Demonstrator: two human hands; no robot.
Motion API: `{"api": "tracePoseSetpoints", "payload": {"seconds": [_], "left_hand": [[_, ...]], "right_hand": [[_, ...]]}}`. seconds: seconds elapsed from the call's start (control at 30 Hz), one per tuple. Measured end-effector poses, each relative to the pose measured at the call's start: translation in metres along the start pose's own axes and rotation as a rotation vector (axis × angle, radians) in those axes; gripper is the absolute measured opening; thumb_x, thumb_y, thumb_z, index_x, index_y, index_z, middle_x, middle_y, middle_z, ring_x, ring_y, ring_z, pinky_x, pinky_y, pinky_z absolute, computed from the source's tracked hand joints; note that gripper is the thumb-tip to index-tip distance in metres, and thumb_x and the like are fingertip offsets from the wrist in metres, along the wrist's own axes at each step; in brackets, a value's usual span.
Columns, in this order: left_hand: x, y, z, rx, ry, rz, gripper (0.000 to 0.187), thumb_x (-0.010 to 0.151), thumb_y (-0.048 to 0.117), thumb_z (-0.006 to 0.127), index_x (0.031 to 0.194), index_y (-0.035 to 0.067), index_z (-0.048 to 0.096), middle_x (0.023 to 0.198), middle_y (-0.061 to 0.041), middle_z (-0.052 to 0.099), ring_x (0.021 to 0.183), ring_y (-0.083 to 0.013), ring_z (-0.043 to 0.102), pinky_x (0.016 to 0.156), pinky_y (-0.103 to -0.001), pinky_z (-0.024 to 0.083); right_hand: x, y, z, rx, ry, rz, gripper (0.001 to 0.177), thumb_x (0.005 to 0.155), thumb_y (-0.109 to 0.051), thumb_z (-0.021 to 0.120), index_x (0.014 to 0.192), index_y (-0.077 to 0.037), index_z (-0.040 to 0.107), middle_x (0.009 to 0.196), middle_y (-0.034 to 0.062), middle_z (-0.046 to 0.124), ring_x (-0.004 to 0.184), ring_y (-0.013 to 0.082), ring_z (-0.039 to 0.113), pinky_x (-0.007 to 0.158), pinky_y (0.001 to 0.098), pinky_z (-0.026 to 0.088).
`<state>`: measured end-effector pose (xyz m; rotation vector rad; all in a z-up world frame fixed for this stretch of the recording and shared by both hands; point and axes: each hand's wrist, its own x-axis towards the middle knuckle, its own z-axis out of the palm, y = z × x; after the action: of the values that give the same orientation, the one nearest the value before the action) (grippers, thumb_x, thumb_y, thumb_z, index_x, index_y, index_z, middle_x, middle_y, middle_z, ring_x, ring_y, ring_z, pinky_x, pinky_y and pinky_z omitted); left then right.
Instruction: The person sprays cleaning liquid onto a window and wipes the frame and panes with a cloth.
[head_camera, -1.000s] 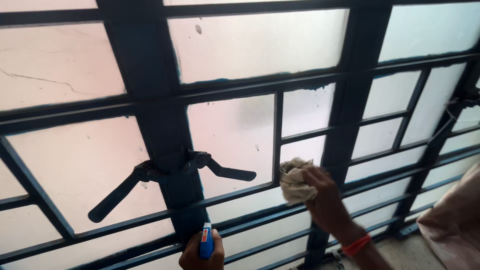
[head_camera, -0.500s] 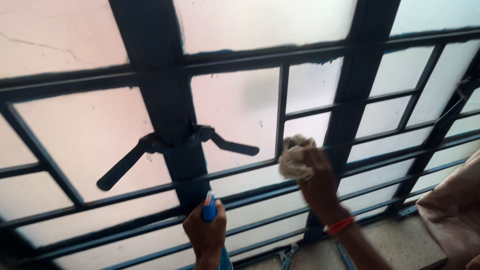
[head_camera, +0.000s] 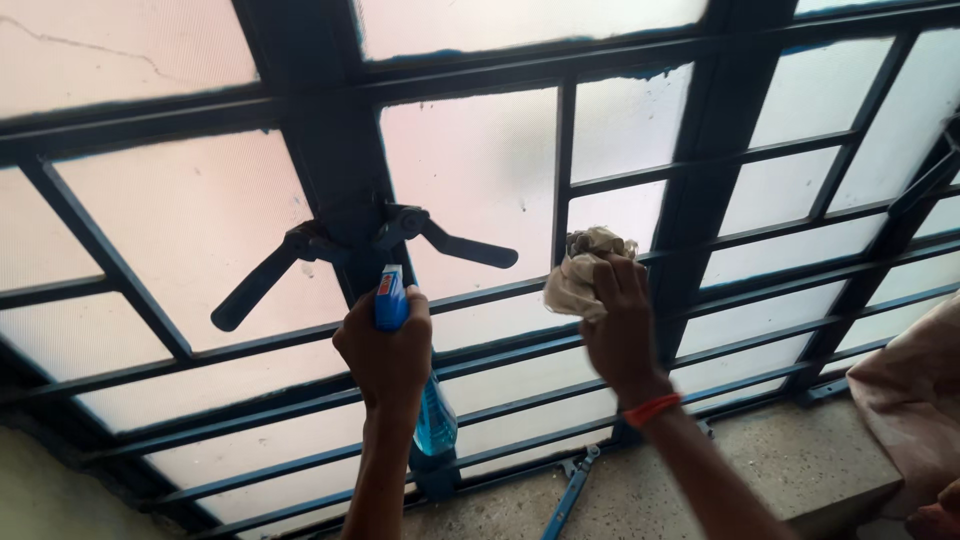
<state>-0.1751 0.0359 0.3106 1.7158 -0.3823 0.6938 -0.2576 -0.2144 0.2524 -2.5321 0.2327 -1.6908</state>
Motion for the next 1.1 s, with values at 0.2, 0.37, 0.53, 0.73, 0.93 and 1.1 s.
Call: {"api": "tracePoseSetpoints", "payload": {"seconds": [0.2, 0.37, 0.53, 0.73, 0.93, 1.1], "left_hand": [[-0.005, 0.001, 0.000, -0.073, -0.046, -0.113, 0.025, 0.086, 0.016, 0.068, 0.063, 0.008, 0.063, 0.050, -0.003, 0.061, 0.038, -0.0107, 0.060, 0.040, -0.023, 0.049], [-0.004, 0.004, -0.003, -0.078, -0.043, -0.147, 0.028, 0.088, 0.019, 0.069, 0.063, 0.008, 0.065, 0.049, -0.004, 0.061, 0.037, -0.0116, 0.059, 0.040, -0.022, 0.047], [0.008, 0.007, -0.007, -0.015, -0.065, -0.259, 0.029, 0.087, 0.019, 0.070, 0.060, 0.007, 0.065, 0.047, -0.005, 0.061, 0.036, -0.0124, 0.059, 0.041, -0.023, 0.047], [0.013, -0.001, 0.002, -0.049, 0.020, -0.195, 0.029, 0.085, 0.019, 0.071, 0.059, 0.009, 0.063, 0.046, -0.002, 0.060, 0.034, -0.0116, 0.057, 0.040, -0.025, 0.049], [0.022, -0.004, -0.005, 0.023, -0.090, -0.281, 0.027, 0.085, 0.016, 0.069, 0.059, 0.009, 0.066, 0.046, -0.004, 0.061, 0.036, -0.0129, 0.056, 0.044, -0.029, 0.048], [0.029, -0.011, -0.005, 0.034, -0.083, -0.301, 0.031, 0.085, 0.020, 0.071, 0.058, 0.007, 0.066, 0.047, -0.005, 0.061, 0.036, -0.0139, 0.057, 0.048, -0.025, 0.052]], "right_hand": [[0.031, 0.073, -0.053, -0.037, 0.013, 0.018, 0.037, 0.092, -0.003, 0.072, 0.126, 0.000, 0.060, 0.123, 0.0197, 0.061, 0.116, 0.0326, 0.061, 0.098, 0.0463, 0.056], [-0.005, 0.005, -0.015, 0.139, 0.153, -0.025, 0.020, 0.101, -0.003, 0.064, 0.121, -0.004, 0.061, 0.124, 0.0148, 0.062, 0.121, 0.0303, 0.063, 0.106, 0.0464, 0.055], [0.002, -0.040, -0.014, 0.229, -0.013, 0.071, 0.030, 0.085, 0.001, 0.065, 0.115, -0.001, 0.063, 0.117, 0.0186, 0.059, 0.114, 0.0363, 0.060, 0.096, 0.0463, 0.056], [0.020, -0.071, -0.011, 0.283, -0.186, -0.324, 0.059, 0.072, -0.011, 0.083, 0.128, -0.006, 0.064, 0.135, 0.0139, 0.061, 0.132, 0.0361, 0.055, 0.105, 0.0539, 0.047], [0.039, -0.072, 0.001, 0.203, -0.215, -0.305, 0.057, 0.075, -0.015, 0.084, 0.127, -0.008, 0.060, 0.132, 0.0150, 0.063, 0.125, 0.0335, 0.061, 0.103, 0.0535, 0.048], [0.033, -0.064, 0.010, 0.120, -0.108, -0.246, 0.051, 0.078, -0.017, 0.082, 0.122, -0.004, 0.060, 0.122, 0.0157, 0.064, 0.118, 0.0337, 0.063, 0.097, 0.0514, 0.051]]}}
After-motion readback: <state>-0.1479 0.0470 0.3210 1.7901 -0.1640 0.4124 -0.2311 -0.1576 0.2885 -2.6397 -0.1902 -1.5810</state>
